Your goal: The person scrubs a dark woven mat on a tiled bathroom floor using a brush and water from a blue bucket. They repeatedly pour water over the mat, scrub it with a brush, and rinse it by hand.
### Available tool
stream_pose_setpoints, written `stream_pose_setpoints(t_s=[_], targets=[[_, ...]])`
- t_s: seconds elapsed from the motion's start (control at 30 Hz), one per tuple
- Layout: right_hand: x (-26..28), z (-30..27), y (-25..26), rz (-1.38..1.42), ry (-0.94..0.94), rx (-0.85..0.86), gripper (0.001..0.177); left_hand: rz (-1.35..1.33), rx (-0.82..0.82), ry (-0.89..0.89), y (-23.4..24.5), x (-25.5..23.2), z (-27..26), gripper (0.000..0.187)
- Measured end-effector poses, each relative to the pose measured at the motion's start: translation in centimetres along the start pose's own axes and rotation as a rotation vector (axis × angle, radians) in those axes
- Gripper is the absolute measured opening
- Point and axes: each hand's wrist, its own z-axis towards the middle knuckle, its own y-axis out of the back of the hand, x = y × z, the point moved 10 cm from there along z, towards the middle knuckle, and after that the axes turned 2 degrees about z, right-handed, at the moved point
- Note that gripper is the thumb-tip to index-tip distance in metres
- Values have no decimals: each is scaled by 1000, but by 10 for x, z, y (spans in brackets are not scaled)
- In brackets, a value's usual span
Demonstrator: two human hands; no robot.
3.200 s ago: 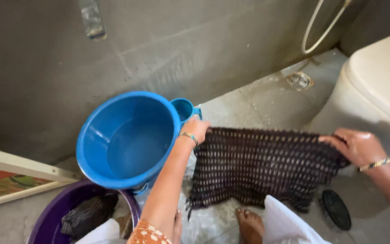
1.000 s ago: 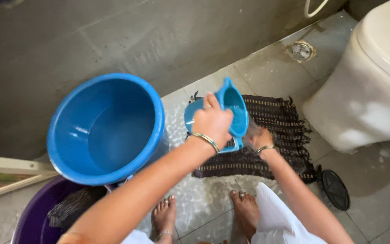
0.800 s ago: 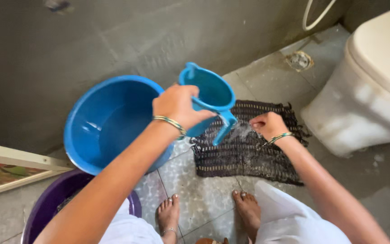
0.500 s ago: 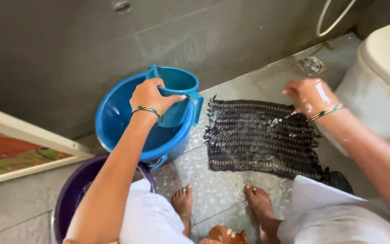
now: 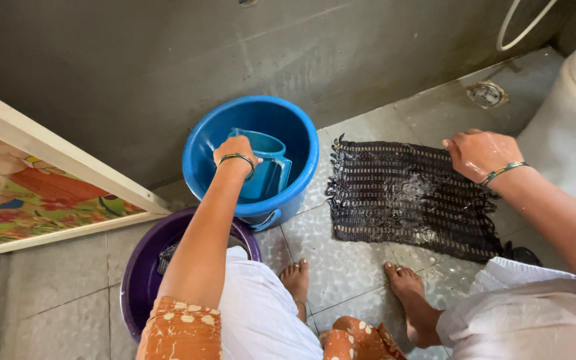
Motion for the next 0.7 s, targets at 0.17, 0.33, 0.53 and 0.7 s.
stream_pose_setpoints(t_s=[0.17, 0.33, 0.53, 0.7], targets=[[4, 13, -64, -43, -22, 248, 36, -24, 17, -3, -24, 13, 12, 47], [9, 21, -73, 10, -33, 300, 34, 1, 43, -43, -31, 15, 17, 38], [22, 35, -72, -22, 139, 219, 24, -8, -33, -82, -18, 1, 17, 28], [32, 38, -72, 79, 192, 116, 20, 40, -23, -153, -20, -37, 8, 29]])
